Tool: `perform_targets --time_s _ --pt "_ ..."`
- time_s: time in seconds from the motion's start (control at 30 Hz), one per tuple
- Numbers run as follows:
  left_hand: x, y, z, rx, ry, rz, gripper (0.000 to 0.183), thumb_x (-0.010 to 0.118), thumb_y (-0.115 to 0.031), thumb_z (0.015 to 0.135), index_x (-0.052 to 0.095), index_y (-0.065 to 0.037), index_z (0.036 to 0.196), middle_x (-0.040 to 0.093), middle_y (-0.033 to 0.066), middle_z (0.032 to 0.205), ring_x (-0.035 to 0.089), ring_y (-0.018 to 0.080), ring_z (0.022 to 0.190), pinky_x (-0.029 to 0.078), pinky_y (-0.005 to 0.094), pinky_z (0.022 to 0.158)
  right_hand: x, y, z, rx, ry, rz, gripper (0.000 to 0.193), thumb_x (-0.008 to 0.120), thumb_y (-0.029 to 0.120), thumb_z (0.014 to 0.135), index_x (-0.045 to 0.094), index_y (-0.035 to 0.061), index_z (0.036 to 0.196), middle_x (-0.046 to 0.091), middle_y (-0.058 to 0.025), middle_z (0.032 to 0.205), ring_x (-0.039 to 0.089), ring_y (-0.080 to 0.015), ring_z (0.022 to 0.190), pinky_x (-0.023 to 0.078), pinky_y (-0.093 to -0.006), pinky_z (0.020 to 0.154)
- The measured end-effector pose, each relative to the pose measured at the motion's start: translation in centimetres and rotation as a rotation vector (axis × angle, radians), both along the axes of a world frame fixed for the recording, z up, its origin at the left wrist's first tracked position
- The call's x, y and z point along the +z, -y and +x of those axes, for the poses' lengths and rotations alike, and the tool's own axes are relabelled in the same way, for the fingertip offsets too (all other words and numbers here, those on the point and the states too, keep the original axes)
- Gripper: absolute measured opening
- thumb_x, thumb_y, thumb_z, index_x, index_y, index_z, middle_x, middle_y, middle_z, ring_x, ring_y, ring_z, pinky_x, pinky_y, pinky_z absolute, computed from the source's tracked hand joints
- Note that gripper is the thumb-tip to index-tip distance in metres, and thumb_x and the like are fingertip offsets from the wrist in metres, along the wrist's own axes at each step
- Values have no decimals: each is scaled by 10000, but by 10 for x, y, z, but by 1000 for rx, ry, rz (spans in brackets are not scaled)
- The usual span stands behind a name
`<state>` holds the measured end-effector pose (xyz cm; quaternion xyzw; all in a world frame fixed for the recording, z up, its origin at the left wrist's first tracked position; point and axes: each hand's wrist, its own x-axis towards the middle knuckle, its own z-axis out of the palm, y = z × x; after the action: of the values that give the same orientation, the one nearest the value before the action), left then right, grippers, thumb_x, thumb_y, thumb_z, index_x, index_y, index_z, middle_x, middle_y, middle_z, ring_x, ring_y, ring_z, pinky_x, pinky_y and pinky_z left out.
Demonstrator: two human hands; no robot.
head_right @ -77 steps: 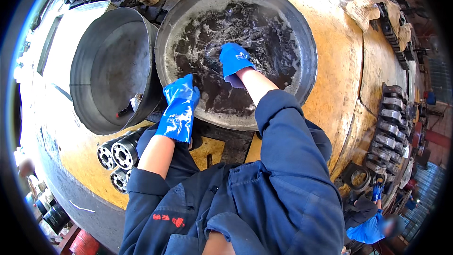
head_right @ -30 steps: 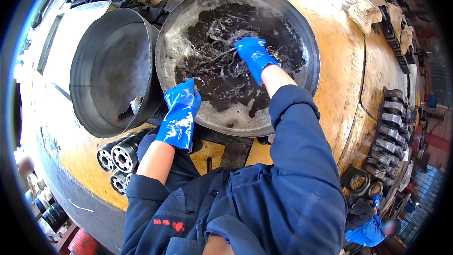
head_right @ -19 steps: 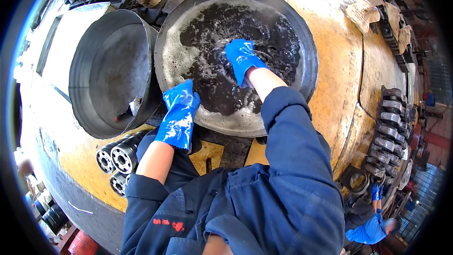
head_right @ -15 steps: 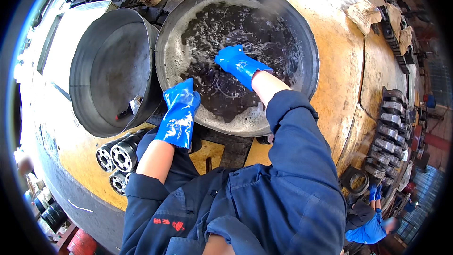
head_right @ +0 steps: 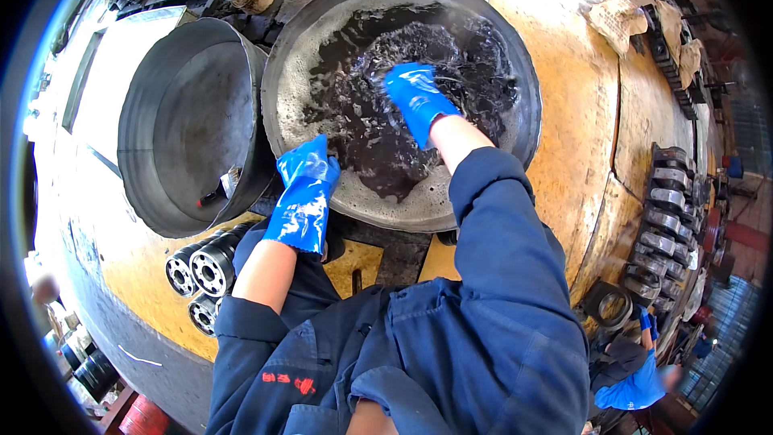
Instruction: The person picks up metal parts from a bin, dips them into a container of liquid, and scrubs them with their hands and a brush to remove debris. They then place the cleaned items onto the floor.
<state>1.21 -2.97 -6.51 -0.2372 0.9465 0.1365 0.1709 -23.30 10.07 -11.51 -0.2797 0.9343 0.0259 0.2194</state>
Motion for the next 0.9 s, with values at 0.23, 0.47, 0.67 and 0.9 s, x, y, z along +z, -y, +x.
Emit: perform_targets --time_s 0.23,0.47,0.67,0.9 --pt "2 -2 0 2 -14 -30 306 640 -222 868 709 -153 1158 759 133 1046 721 335 1042 508 519 900 -6 0 41 496 -83 81 304 547 270 933 769 179 1120 756 -120 1103 730 -328 1018 576 -470 791" --pt "-3 1 5 -5 -63 -36 354 664 -263 862 688 -151 1196 754 130 1066 720 322 1035 527 502 900 0 -51 -24 -208 -42 133 435 494 389 991 736 144 1256 690 -108 1338 681 -321 1195 503 -535 1009" --pt "7 -3 3 -8 -38 -39 280 634 -220 877 697 -149 1141 761 123 1077 721 303 1068 512 493 909 4 15 30 42 -20 79 372 494 278 966 767 106 1152 736 -138 1207 707 -348 1110 523 -481 949" --pt "1 2 6 16 -21 -27 292 634 -233 876 693 -158 1151 758 126 1075 715 326 1061 498 520 904 4 -9 23 233 -55 100 335 529 267 940 774 132 1126 755 -110 1159 721 -348 1065 572 -457 860"
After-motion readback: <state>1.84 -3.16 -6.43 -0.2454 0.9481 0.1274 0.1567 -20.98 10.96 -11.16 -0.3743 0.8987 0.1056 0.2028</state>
